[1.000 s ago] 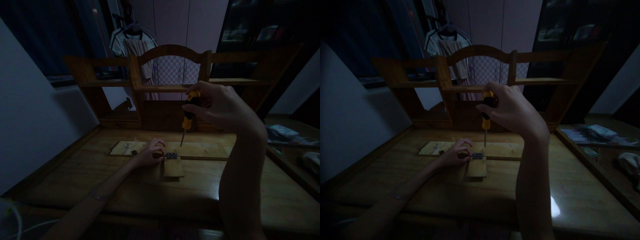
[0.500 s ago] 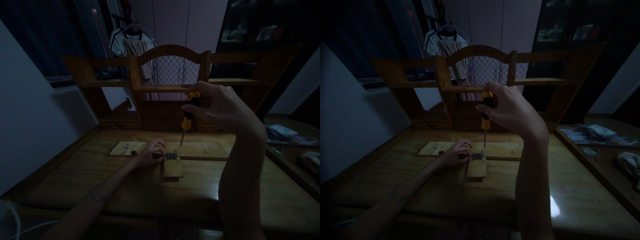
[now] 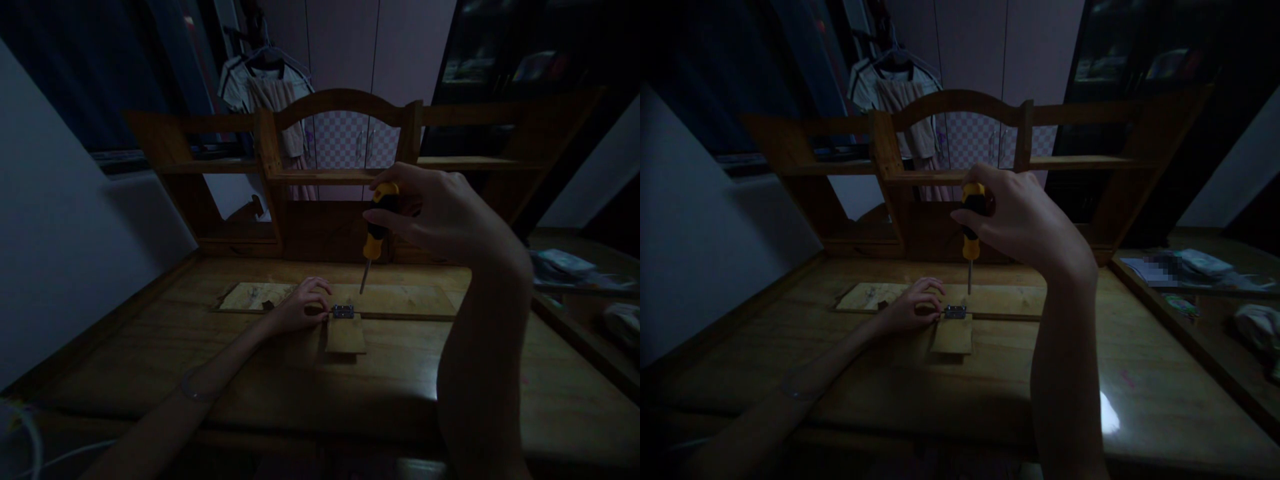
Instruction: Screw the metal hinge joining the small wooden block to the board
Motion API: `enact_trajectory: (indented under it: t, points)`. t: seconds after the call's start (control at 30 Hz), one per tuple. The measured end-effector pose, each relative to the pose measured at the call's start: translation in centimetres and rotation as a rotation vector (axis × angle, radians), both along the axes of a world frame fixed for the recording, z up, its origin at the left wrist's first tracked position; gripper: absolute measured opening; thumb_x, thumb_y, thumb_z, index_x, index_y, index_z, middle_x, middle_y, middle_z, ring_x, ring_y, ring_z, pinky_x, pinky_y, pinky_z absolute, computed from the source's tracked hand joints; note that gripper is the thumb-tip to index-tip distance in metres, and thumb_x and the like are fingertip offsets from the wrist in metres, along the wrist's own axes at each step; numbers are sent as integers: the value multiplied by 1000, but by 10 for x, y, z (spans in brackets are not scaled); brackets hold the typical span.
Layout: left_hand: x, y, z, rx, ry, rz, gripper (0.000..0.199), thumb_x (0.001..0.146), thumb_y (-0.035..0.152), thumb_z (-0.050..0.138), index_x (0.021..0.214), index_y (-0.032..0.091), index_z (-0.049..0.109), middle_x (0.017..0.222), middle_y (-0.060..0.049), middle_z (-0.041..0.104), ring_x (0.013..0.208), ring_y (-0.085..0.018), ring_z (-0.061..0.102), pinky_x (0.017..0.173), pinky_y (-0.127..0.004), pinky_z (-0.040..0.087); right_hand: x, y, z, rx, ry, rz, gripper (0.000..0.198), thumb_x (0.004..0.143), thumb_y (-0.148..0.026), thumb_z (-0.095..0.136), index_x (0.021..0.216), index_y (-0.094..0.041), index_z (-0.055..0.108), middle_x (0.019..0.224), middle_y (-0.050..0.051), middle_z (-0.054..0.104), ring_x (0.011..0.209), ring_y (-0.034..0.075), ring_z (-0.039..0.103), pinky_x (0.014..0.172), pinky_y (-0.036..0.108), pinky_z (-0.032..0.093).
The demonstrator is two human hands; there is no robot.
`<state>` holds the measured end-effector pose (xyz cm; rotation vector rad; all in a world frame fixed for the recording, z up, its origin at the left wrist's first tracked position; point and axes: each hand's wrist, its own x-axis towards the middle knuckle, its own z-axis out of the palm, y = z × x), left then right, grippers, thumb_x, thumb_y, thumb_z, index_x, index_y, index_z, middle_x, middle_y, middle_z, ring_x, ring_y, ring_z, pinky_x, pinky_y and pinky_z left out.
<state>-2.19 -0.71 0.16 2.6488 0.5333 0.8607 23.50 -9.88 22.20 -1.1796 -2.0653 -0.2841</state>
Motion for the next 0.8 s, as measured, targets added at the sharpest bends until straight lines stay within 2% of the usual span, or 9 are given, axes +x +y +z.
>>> enact_trajectory:
  t: [0.57,0.8]
  points:
    - [1,-1,0,-15,0,26,6,79,15,68,82,20,69,117,-9,59,123,-24,47,107,-44,39,-1,-2,1,1,-7,-5,31,83,-39,67,109,-21,65,66,-2,58,59,14,53,54,28,33]
    - [0,-2,0,-9,5,36,4,81,17,67,83,20,68,117,-8,58,124,-23,46,107,-42,38,1,0,-1,-23,44,4,30,82,-40,67,109,-27,64,68,-1,60,70,19,58,65,30,40]
